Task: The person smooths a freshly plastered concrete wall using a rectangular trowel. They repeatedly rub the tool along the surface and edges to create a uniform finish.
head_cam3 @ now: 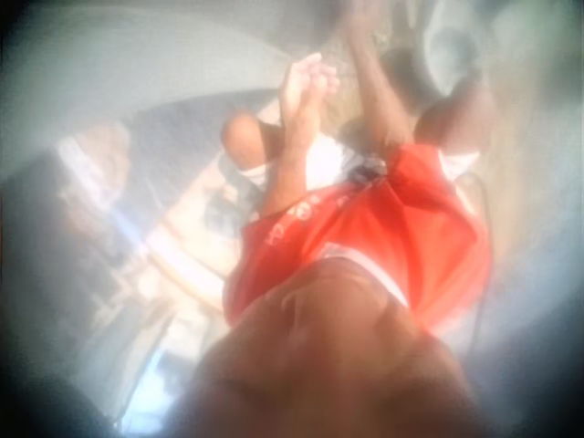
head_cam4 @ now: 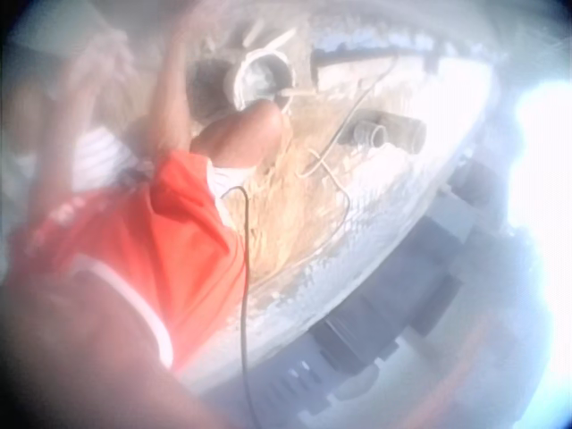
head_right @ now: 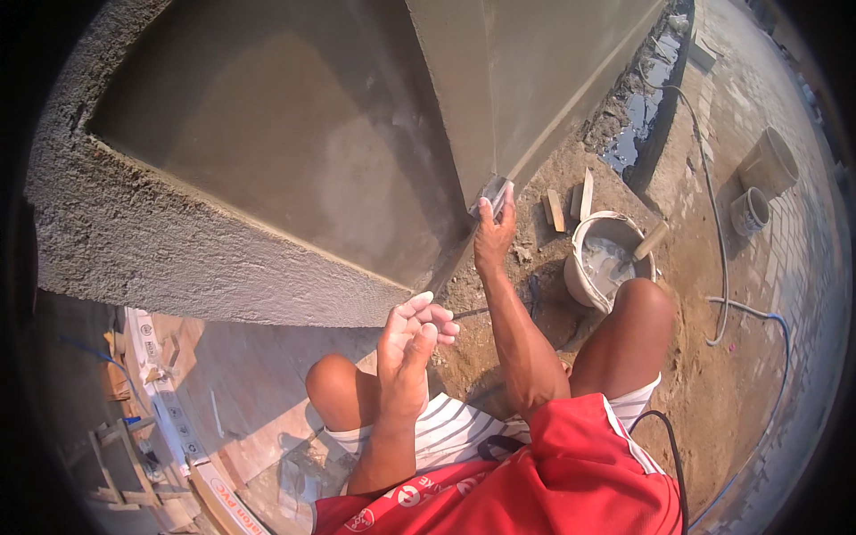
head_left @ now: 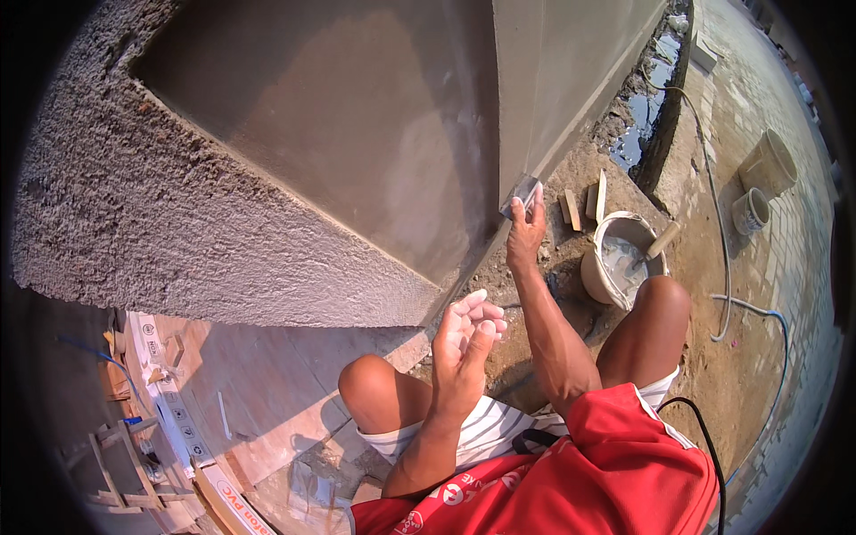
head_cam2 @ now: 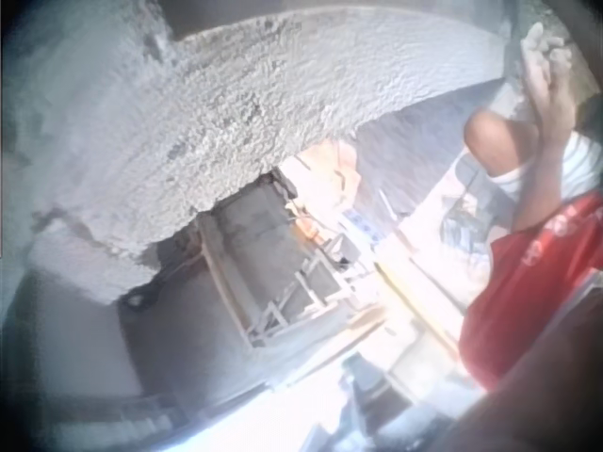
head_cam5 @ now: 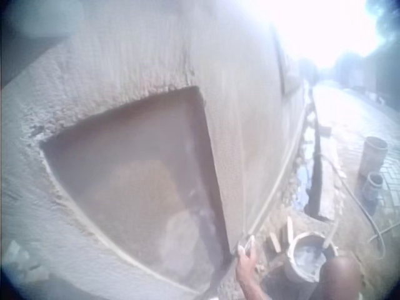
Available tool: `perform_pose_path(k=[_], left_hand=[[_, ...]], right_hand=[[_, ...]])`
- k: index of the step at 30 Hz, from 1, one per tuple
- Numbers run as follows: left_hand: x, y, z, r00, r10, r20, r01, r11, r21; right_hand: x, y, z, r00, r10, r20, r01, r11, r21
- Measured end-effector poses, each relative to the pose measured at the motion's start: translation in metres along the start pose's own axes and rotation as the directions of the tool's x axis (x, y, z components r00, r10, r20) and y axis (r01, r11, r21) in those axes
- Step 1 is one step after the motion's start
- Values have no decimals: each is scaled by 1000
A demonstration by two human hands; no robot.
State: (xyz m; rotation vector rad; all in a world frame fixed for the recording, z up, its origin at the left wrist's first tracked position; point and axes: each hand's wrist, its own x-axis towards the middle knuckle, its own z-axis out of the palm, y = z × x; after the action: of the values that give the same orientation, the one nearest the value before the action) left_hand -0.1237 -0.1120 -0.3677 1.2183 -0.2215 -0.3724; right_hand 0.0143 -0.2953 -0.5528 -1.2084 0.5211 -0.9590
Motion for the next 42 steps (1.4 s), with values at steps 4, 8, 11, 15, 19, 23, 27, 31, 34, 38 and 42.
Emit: perform_pose_path(k=[4, 8, 11, 15, 19, 23, 27, 31, 34, 38, 42], left_hand=[[-3, 0, -10, 999, 11, -35, -10, 1000, 12], [-4, -2, -5, 999, 25, -26, -24, 1000, 12], [1, -6, -4, 1000, 16, -16, -15, 999, 47], [0, -3, -8, 998, 59, 2, -59, 997, 52], [-9, -2, -1, 998, 56, 13, -57, 996, 73], [-2, -6, -3, 998, 65, -1, -64, 995, 81], [-9, -11, 0, 995, 66, 71, -72, 994, 88], [-20, 5, -6, 995, 91, 38, -95, 988, 118], [-19, 3, -4, 996, 66, 63, -71, 993, 90], [-17, 5, -2, 992, 99, 80, -108, 987, 119], [-26, 7, -6, 983, 133, 127, -156, 967, 201]], right_hand=[[-2, -58, 19, 996, 72, 46, -78, 988, 135], [-20, -108, 42, 874, -434, 218, 480, 841, -249], [13, -87, 33, 973, -216, 85, 227, 960, -165], [17, -129, 41, 981, -175, 89, 166, 981, 98], [-4, -166, 66, 760, -586, 279, 640, 749, -169], [12, -150, 68, 704, -671, 233, 709, 681, -183], [70, -143, 43, 975, -194, 110, 190, 980, 52], [25, -192, 77, 814, -542, 210, 535, 840, 93], [39, -189, 84, 493, -842, 218, 858, 428, -285], [95, -185, 58, 944, -300, 140, 295, 954, 61], [41, -216, 75, 748, -591, 301, 611, 791, 36]])
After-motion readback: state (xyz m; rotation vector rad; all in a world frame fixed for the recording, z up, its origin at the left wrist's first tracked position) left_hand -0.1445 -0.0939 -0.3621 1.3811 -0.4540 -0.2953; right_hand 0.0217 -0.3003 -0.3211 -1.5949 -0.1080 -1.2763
